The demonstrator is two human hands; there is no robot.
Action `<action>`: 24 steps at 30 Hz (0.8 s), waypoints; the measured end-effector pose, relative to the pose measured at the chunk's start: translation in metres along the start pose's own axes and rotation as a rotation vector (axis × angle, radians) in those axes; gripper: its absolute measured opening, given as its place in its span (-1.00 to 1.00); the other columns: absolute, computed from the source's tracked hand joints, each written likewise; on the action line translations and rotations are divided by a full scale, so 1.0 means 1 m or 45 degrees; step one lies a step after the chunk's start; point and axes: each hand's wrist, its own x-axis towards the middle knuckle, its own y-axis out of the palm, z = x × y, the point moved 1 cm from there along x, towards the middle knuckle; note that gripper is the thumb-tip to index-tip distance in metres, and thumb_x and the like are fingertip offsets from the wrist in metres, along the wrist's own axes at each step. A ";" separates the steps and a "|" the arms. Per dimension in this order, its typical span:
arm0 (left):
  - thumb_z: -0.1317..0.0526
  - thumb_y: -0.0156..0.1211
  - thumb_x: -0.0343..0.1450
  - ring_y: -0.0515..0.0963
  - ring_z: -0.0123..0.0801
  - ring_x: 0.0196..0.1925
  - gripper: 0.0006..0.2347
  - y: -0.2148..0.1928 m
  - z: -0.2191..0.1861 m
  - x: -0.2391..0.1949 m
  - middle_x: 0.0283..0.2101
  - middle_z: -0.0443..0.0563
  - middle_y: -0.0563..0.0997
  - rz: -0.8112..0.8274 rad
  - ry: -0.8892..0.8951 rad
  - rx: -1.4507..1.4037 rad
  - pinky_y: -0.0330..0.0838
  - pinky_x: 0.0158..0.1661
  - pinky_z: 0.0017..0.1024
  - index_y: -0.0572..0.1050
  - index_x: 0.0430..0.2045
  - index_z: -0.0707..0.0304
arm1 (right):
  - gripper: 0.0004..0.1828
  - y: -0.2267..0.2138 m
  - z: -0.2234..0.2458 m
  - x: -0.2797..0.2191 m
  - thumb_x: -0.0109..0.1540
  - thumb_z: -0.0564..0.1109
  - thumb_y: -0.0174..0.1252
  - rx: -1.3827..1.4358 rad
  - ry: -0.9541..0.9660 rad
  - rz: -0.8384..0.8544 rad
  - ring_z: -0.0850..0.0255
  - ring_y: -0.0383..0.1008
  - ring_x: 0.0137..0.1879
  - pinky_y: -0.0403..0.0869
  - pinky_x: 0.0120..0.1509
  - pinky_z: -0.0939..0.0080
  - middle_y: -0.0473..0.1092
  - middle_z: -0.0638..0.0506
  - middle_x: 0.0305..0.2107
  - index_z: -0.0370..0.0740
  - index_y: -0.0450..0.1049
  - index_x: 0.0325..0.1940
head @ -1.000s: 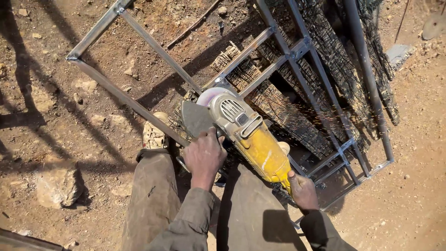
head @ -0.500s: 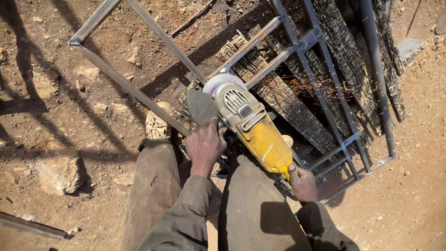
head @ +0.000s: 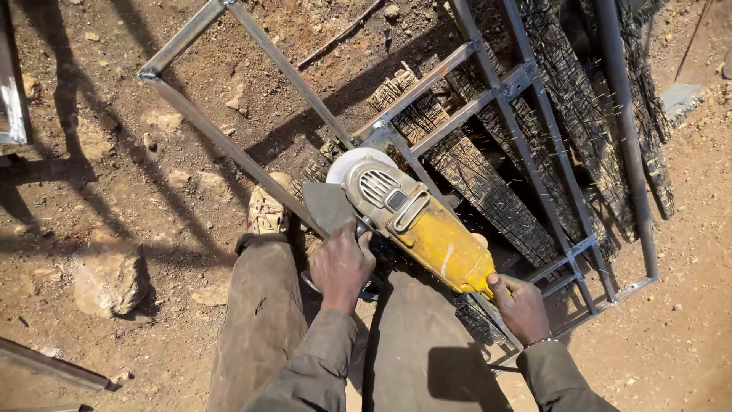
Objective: Using a handheld angle grinder to smooth out weld joints on a metal frame structure.
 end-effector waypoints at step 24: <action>0.09 0.05 0.44 0.67 0.18 -0.20 -0.59 0.034 0.015 0.021 0.14 0.16 0.60 -0.161 0.074 -0.261 0.52 -0.29 0.10 0.46 0.17 0.24 | -0.21 -0.037 0.031 0.004 0.23 0.49 -0.25 -0.393 -0.147 -0.069 0.09 0.53 -0.34 0.41 -0.30 0.10 0.61 -0.08 -0.40 -0.06 0.68 0.01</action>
